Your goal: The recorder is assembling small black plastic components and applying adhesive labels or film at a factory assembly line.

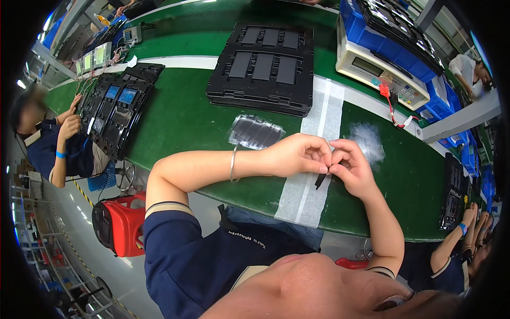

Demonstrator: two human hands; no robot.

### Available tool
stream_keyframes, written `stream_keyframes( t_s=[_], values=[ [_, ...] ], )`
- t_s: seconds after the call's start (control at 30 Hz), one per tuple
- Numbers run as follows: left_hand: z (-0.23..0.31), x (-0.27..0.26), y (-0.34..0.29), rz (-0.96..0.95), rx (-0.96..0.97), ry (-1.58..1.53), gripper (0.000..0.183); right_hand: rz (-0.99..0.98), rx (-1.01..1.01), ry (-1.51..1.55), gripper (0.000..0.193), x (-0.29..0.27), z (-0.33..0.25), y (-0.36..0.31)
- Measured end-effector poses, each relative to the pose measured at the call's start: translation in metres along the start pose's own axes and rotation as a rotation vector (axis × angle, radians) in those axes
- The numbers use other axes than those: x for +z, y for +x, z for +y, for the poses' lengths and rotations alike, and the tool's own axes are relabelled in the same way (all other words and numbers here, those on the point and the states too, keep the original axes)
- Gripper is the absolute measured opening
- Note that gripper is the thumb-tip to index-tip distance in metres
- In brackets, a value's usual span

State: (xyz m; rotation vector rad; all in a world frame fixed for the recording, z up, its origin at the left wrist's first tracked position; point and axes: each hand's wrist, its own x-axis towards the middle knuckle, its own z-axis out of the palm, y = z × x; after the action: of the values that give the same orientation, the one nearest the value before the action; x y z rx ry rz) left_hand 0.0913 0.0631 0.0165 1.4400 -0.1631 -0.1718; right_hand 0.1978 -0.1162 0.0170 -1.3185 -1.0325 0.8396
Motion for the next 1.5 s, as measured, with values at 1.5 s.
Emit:
stream_keyframes(
  t_s=[1.5],
  values=[
    [0.068,-0.258,0.052,1.190,-0.265,1.216,0.033,0.158,-0.253,-1.153,0.030,-0.070,-0.020,-0.001]
  ],
)
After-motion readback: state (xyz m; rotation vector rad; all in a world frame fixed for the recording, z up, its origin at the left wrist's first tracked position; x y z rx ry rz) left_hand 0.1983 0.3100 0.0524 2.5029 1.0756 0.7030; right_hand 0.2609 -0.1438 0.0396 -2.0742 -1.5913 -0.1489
